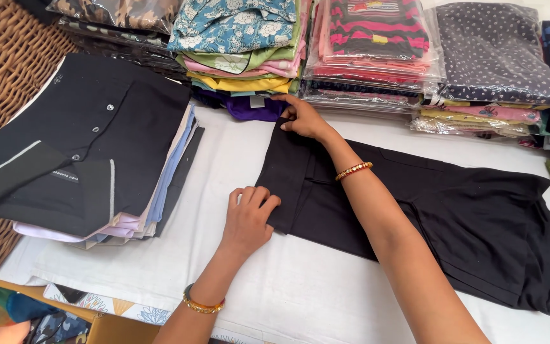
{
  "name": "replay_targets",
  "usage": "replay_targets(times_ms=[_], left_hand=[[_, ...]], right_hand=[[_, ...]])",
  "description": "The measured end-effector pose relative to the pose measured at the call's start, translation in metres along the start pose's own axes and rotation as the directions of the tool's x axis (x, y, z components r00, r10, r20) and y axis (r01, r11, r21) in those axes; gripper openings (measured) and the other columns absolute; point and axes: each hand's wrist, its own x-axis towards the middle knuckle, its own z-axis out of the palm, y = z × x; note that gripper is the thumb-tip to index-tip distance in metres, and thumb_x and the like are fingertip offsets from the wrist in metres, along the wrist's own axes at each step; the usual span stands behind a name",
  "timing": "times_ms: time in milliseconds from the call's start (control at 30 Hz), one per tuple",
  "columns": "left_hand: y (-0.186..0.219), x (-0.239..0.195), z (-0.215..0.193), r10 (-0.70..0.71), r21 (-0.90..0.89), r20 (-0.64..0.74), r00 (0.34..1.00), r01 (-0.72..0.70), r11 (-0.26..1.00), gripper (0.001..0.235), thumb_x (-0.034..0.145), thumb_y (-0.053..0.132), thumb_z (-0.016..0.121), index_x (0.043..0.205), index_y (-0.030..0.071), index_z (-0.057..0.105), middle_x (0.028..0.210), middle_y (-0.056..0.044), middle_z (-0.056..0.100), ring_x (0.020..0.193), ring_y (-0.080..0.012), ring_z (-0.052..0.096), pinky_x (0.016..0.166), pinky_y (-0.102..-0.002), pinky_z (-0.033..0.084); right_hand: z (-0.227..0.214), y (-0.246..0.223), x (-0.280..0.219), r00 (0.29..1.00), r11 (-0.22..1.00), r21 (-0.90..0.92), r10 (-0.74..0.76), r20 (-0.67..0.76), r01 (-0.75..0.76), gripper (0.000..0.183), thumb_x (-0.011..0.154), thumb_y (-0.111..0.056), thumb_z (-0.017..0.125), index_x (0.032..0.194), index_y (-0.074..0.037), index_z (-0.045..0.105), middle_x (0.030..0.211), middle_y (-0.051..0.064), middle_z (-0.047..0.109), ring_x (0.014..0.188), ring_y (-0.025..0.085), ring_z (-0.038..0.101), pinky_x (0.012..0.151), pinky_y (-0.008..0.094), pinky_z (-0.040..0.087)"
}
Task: The person folds a camouflage-patterned garment and places it into a clear plastic bag, then sets it aside. They then unfold a black long-sleeved shirt, smooth it out, and fold it neatly on the table.
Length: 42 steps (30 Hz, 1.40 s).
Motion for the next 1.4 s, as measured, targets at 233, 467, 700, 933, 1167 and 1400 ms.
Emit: replay_targets(times_ms=[233, 467, 700, 933, 1167, 1400], left_hand=[[0.000, -0.001, 0.000, -0.157, 0.035, 0.323, 0.933, 0.154, 0.988, 0.046, 0.067, 0.003, 0.069, 0.113, 0.012, 0.067, 0.096, -0.003, 0.058, 0.094, -0.0220, 0.055, 0.095, -0.043, 0.039], [0.017, 0.009, 0.002, -0.078, -0.179, 0.225, 0.971, 0.120, 0.977, 0.027, 0.089, 0.023, 0.072, 0.114, 0.016, 0.068, 0.098, 0.001, 0.058, 0.097, -0.0202, 0.057, 0.101, -0.044, 0.042], [0.017, 0.042, 0.073, -0.172, 0.183, 0.276, 0.945, 0.125, 0.975, 0.029, 0.087, 0.026, 0.071, 0.103, 0.004, 0.063, 0.097, -0.010, 0.061, 0.091, -0.0239, 0.061, 0.059, -0.035, 0.054], [-0.039, 0.038, 0.076, -0.573, -0.455, 0.299, 0.763, 0.642, 0.617, 0.012, 0.089, 0.012, 0.068, 0.085, 0.006, 0.059, 0.064, 0.004, 0.056, 0.058, -0.0090, 0.054, 0.057, -0.026, 0.046], [-0.060, 0.037, 0.075, -0.604, -0.871, 0.386, 0.698, 0.492, 0.012, 0.019, 0.100, 0.005, 0.058, 0.083, 0.010, 0.053, 0.069, 0.009, 0.050, 0.060, -0.0005, 0.038, 0.055, -0.021, 0.034], [-0.042, 0.044, 0.071, -0.619, -0.855, 0.288, 0.731, 0.487, 0.177, 0.021, 0.100, 0.005, 0.058, 0.082, 0.011, 0.050, 0.070, 0.010, 0.043, 0.060, 0.0001, 0.032, 0.053, -0.021, 0.028]], right_hand=[[0.004, -0.052, -0.026, 0.989, 0.931, -0.359, -0.107, -0.102, 0.064, 0.066, 0.076, -0.003, 0.082, 0.137, -0.015, 0.058, 0.093, 0.007, 0.067, 0.086, 0.024, 0.065, 0.077, 0.038, 0.053], [-0.012, -0.112, -0.124, 0.998, 0.695, -0.717, -0.019, 0.056, 0.053, 0.015, 0.090, -0.011, 0.070, 0.104, -0.016, 0.073, 0.103, 0.001, 0.072, 0.103, 0.026, 0.069, 0.084, 0.042, 0.055], [-0.004, -0.095, -0.153, 0.985, 0.727, -0.671, -0.049, 0.163, 0.147, 0.036, 0.072, -0.012, 0.077, 0.107, -0.012, 0.071, 0.107, 0.005, 0.067, 0.105, 0.030, 0.063, 0.081, 0.043, 0.054], [0.004, -0.071, -0.157, 0.970, 0.743, -0.639, -0.243, 0.021, 0.200, 0.017, 0.086, -0.015, 0.074, 0.102, -0.011, 0.071, 0.102, 0.005, 0.068, 0.102, 0.028, 0.065, 0.084, 0.042, 0.055], [0.006, -0.080, -0.163, 0.944, 0.807, -0.564, -0.301, -0.135, 0.177, 0.015, 0.088, -0.016, 0.074, 0.101, -0.009, 0.070, 0.096, 0.004, 0.069, 0.091, 0.027, 0.068, 0.077, 0.042, 0.054], [0.020, -0.088, -0.168, 0.912, 0.759, -0.561, -0.409, -0.015, 0.331, 0.014, 0.086, -0.014, 0.075, 0.099, -0.010, 0.072, 0.097, 0.004, 0.068, 0.089, 0.026, 0.067, 0.075, 0.038, 0.056]])
